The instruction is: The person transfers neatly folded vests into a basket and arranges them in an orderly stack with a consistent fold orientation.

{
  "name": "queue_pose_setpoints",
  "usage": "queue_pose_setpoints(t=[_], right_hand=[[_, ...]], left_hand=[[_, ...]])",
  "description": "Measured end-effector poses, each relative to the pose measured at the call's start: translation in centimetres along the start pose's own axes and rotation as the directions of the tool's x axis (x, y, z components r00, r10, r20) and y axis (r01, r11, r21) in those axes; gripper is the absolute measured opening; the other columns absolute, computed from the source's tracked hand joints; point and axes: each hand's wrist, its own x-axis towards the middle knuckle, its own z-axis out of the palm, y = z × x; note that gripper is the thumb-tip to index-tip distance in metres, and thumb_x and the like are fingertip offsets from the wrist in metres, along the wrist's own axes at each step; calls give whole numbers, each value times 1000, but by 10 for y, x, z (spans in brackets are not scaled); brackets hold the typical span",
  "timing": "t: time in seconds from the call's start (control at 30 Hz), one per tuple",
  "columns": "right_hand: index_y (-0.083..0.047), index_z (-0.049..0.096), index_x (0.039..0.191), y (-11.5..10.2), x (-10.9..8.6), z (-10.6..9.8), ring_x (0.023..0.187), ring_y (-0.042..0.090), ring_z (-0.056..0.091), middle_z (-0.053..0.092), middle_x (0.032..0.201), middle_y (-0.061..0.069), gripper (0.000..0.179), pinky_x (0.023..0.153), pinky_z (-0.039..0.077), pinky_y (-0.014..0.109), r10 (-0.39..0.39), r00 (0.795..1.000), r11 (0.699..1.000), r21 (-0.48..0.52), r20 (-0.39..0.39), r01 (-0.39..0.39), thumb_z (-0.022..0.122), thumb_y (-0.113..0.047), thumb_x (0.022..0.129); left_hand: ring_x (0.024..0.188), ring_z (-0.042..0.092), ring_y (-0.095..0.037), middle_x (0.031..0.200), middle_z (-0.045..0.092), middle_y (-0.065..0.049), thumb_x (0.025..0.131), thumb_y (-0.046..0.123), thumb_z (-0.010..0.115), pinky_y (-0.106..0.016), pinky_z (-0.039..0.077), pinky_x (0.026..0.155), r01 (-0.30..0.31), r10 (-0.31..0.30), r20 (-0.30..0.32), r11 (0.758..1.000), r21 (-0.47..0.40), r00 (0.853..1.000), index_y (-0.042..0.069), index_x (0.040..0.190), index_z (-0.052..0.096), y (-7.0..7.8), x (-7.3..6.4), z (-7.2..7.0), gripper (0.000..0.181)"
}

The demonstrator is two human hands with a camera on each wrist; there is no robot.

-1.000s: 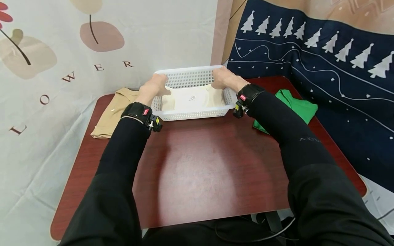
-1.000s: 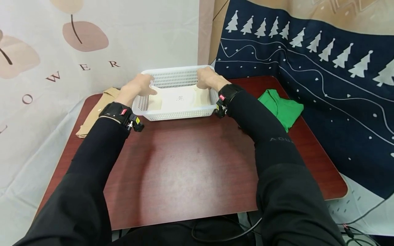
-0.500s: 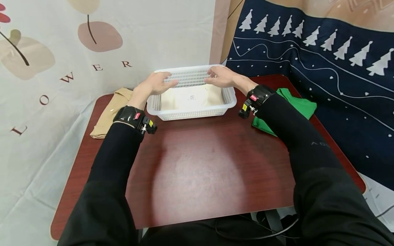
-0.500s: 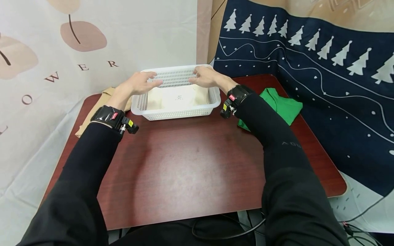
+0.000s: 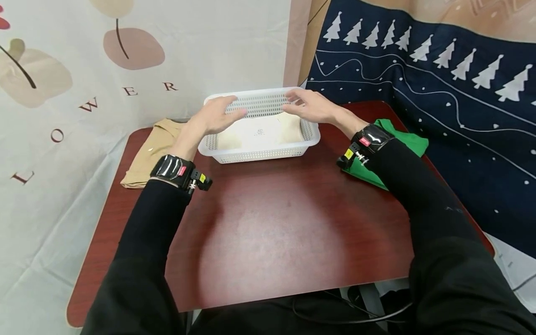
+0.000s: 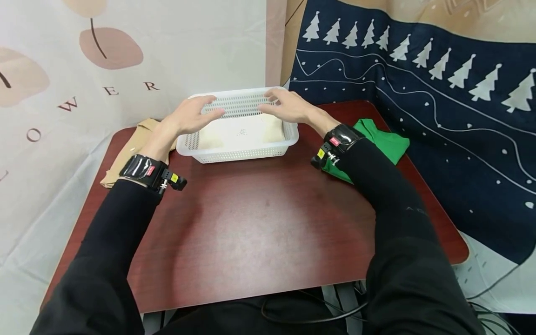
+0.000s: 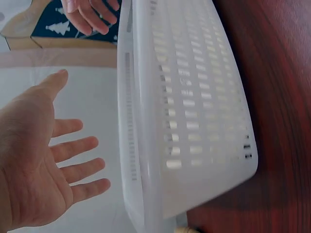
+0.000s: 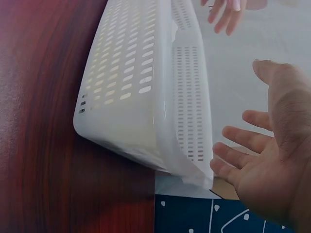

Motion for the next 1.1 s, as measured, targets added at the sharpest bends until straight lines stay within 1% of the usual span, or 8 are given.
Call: queue_pose_setpoints(t=[0.23,0.33,0.43,0.57,0.8,0.9,1.03,1.1], right_hand=[[-11,41,174,14,-22,-8,165,38,47,48,177,17,80,137,38,61,-23,998,1000,13,-57,23,60,-58,112],[-11,42,173,22,-34,-12,165,38,47,49,176,16,81,138,37,60,-16,995,999,29,-99,19,64,-58,111],[-9,45,170,31,-47,-14,163,38,49,52,173,17,78,138,38,59,-14,988,997,76,-153,26,67,-54,110],[-9,47,169,44,-64,-14,161,38,51,54,172,17,75,137,39,58,-1,979,989,145,-205,31,67,-51,111],[-12,48,169,66,-96,-19,159,37,53,56,170,18,70,135,40,60,61,962,978,206,-267,-5,62,-52,114],[-14,49,169,75,-108,-23,159,37,53,57,170,19,67,134,41,59,81,958,977,210,-274,-23,60,-51,115],[-16,49,169,89,-125,-27,159,39,53,57,170,20,65,132,43,57,118,951,976,211,-285,-58,58,-52,116],[-16,49,170,98,-133,-28,159,40,52,56,171,20,65,131,43,56,141,948,974,211,-287,-81,57,-53,116]], left_hand=[[173,32,-42,183,36,-22,116,60,46,-55,23,145,-42,42,-24,999,10,999,3,177,31,21,0,10,85],[173,32,-40,183,37,-20,115,61,48,-53,23,145,-79,80,-34,997,5,996,4,177,32,33,1,17,85],[173,34,-39,182,40,-19,116,59,51,-52,24,145,-138,138,-57,990,-11,989,4,176,35,48,2,22,83],[172,36,-37,180,43,-18,115,56,54,-50,26,145,-204,200,-87,978,-35,976,4,174,39,67,3,30,80],[167,45,-33,175,52,-16,115,52,60,-45,33,142,-302,294,-113,952,-54,949,4,170,47,100,12,49,75],[167,45,-33,175,52,-16,114,51,61,-44,32,143,-325,316,-121,944,-64,941,3,169,48,111,15,56,74],[168,43,-33,176,51,-15,114,50,61,-44,29,144,-338,326,-129,938,-82,936,4,170,48,124,18,63,73],[167,44,-34,175,53,-15,114,49,61,-44,31,143,-356,342,-131,930,-97,930,4,169,49,131,19,68,72]])
